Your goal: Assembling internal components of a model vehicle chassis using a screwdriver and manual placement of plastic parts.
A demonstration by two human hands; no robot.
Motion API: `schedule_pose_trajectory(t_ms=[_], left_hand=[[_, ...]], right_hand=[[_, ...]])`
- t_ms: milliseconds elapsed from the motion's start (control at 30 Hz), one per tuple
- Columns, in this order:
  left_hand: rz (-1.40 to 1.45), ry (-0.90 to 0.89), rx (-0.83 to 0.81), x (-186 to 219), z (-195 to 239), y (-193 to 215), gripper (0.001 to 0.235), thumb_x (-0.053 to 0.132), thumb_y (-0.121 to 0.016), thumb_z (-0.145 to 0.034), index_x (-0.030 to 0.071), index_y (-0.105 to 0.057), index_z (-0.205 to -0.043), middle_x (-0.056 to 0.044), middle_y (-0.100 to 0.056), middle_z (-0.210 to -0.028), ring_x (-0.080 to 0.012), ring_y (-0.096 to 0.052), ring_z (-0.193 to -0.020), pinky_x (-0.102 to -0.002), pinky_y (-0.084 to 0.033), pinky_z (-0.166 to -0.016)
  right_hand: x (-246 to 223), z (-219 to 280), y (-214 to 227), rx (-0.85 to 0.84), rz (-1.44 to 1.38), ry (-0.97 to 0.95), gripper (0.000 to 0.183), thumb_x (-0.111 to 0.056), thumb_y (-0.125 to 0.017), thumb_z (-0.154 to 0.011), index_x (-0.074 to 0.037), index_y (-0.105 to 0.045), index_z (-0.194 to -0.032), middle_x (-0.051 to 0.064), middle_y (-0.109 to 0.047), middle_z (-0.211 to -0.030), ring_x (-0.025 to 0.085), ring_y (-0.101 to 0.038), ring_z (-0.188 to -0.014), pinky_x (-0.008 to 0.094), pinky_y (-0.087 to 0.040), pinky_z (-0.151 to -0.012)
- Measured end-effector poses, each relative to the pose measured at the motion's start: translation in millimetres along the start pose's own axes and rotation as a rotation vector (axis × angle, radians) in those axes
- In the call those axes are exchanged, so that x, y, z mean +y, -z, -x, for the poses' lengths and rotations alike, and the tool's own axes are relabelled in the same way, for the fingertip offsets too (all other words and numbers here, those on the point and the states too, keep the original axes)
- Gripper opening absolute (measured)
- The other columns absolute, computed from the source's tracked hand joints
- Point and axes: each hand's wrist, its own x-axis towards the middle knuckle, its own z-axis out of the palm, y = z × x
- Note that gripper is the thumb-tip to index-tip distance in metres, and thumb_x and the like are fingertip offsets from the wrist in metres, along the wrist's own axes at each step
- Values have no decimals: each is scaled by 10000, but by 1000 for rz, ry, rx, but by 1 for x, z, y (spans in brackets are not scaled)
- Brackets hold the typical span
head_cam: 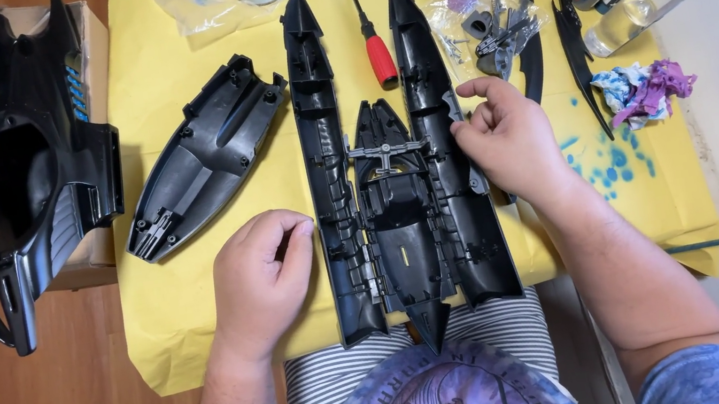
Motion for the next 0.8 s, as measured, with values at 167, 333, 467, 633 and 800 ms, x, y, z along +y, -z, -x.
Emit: schedule_pose_trajectory(t_ms=[167,333,467,633,800], left_hand=[[3,14,-9,0,0,0,99,50,-671,-914,104,-704,-838,-71,-685,-715,-314,-699,-709,-386,-555,-660],[2,10,-7,-2,0,0,97,54,-673,-915,104,-705,-838,-71,-694,-722,-316,-702,-716,-391,-557,-665],[-1,8,-11,-2,1,0,91,59,-675,-914,105,-706,-843,-71,-694,-727,-317,-705,-723,-390,-559,-669],[-4,8,-11,-3,1,0,90,66,-674,-918,109,-708,-845,-78,-690,-723,-327,-703,-723,-398,-558,-666],[-17,16,-24,-2,1,0,85,70,-674,-919,105,-705,-849,-81,-695,-731,-330,-705,-730,-404,-560,-674]], right_hand=[[-1,2,-2,8,27,11,355,32,-660,-919,76,-609,-1268,48,-530,-583,183,-547,-560,322,-480,-640],[-7,5,-1,24,74,45,363,30,-665,-924,67,-606,-1280,60,-532,-594,200,-554,-562,339,-480,-630],[-1,9,2,33,24,110,326,28,-688,-939,45,-625,-1259,77,-540,-630,192,-556,-584,337,-478,-629],[0,20,18,24,25,206,189,20,-715,-953,12,-713,-1142,90,-560,-700,190,-555,-631,336,-496,-654],[1,33,28,-131,7,304,106,5,-788,-855,-54,-800,-942,99,-670,-825,209,-634,-729,363,-530,-762]])
